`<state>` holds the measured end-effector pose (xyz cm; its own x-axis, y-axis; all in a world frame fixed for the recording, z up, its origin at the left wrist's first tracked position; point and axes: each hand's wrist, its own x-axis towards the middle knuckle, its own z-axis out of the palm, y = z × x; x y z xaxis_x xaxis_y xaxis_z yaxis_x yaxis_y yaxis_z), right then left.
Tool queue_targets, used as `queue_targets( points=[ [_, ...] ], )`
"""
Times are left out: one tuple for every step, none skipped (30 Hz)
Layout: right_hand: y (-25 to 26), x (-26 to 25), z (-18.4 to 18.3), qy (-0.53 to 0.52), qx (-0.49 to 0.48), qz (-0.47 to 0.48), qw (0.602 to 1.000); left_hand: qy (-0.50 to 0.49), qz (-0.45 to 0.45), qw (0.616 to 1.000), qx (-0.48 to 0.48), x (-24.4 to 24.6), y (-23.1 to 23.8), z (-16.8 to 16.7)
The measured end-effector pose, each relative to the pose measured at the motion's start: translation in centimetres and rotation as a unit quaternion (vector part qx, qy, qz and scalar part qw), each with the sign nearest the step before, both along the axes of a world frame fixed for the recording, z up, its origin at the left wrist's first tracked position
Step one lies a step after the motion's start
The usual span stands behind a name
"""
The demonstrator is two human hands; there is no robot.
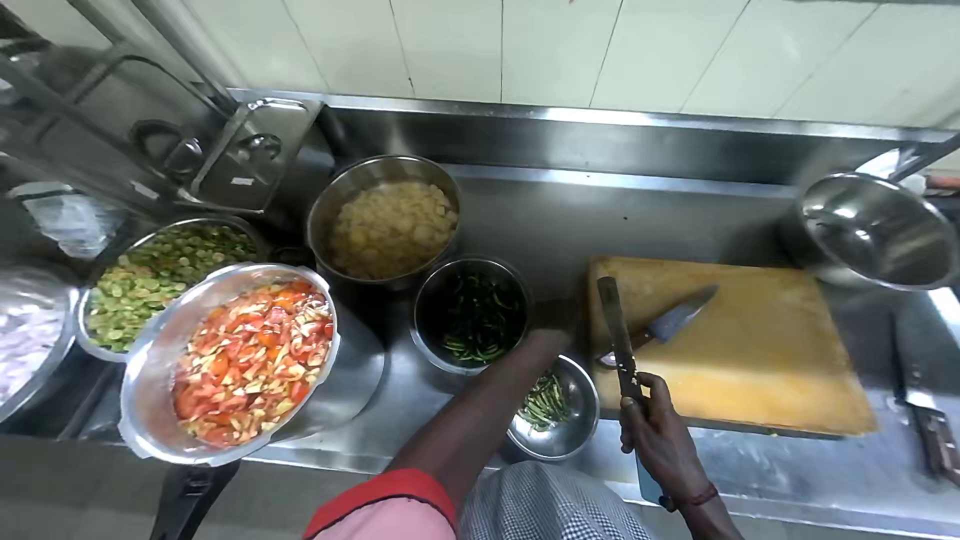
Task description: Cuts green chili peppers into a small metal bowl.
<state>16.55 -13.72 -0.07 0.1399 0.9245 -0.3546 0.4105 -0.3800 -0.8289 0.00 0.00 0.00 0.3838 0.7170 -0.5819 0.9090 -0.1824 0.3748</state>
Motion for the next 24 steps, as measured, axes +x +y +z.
queue_targets(
  points=[
    [0.0,0.0,0.0,0.003,0.002,0.000,1.000,-0.023,0.013,0.999,0.034,0.1,0.2,0.1],
    [0.0,0.0,0.0,0.004,0.003,-0.001,1.000,-0.053,0.040,0.995,0.068,0.3,0.5,0.0],
    [0.1,0.0,-0.2,0.007,0.003,-0.002,1.000,-0.082,0.060,0.990,0.097,0.3,0.6,0.2],
    [0.1,0.0,-0.3,0.008,0.002,-0.003,1.000,-0.105,0.068,0.987,0.105,0.1,0.2,0.8],
    [0.2,0.0,-0.4,0.009,0.000,-0.003,1.000,-0.129,0.056,0.984,0.113,-0.4,-0.7,1.2],
    [0.2,0.0,-0.4,0.010,-0.002,-0.001,1.000,-0.147,0.029,0.981,0.127,-1.1,-2.0,1.0],
    [0.3,-0.1,-0.5,0.010,-0.002,0.004,1.000,-0.157,-0.004,0.978,0.140,-1.8,-3.5,0.4],
    [0.4,-0.2,-0.5,0.009,0.000,0.009,1.000,-0.158,-0.033,0.978,0.132,-2.6,-4.8,-0.1],
    [0.5,-0.4,-0.3,0.007,0.001,0.014,1.000,-0.159,-0.046,0.980,0.112,-3.3,-5.8,-0.3],
    [0.7,-0.7,-0.1,0.005,0.002,0.019,1.000,-0.162,-0.043,0.981,0.099,-4.0,-6.4,-0.2],
    [0.8,-0.9,0.1,0.004,0.003,0.023,1.000,-0.165,-0.024,0.982,0.085,-4.7,-6.6,0.2],
    [0.8,-1.1,0.2,0.002,0.005,0.026,1.000,-0.174,0.010,0.982,0.075,-5.5,-6.5,0.8],
    [0.9,-1.2,0.3,0.000,0.006,0.029,1.000,-0.185,0.056,0.978,0.074,-6.5,-6.1,1.5],
    [0.9,-1.2,0.3,-0.002,0.009,0.033,0.999,-0.192,0.105,0.971,0.094,-7.4,-5.4,1.6],
    [0.9,-1.2,0.3,-0.004,0.010,0.037,0.999,-0.175,0.156,0.965,0.120,-8.4,-4.3,1.1],
    [0.9,-1.2,0.3,-0.006,0.011,0.041,0.999,-0.133,0.211,0.959,0.133,-9.4,-2.9,0.8],
    [0.9,-1.2,0.3,-0.007,0.010,0.043,0.999,-0.085,0.263,0.950,0.147,-10.5,-1.7,0.5],
    [0.9,-1.2,0.3,-0.009,0.009,0.043,0.999,-0.041,0.305,0.937,0.168,-11.6,-0.6,-0.1],
    [0.8,-1.2,0.2,-0.014,0.008,0.044,0.999,-0.003,0.332,0.924,0.189,-12.6,0.2,-0.9],
    [0.7,-1.2,0.2,-0.019,0.008,0.046,0.999,0.020,0.342,0.916,0.210,-13.6,0.8,-2.1],
    [0.7,-1.2,0.1,-0.023,0.010,0.048,0.999,0.020,0.348,0.911,0.219,-14.4,1.3,-3.3],
    [0.6,-1.2,0.0,-0.026,0.013,0.049,0.998,0.014,0.349,0.913,0.211,-14.8,1.7,-4.0],
    [0.6,-1.2,-0.1,-0.027,0.015,0.049,0.998,0.010,0.350,0.918,0.189,-14.9,2.1,-4.4],
    [0.6,-1.3,-0.1,-0.025,0.016,0.049,0.998,0.002,0.353,0.921,0.167,-14.9,2.3,-4.6]
  ],
)
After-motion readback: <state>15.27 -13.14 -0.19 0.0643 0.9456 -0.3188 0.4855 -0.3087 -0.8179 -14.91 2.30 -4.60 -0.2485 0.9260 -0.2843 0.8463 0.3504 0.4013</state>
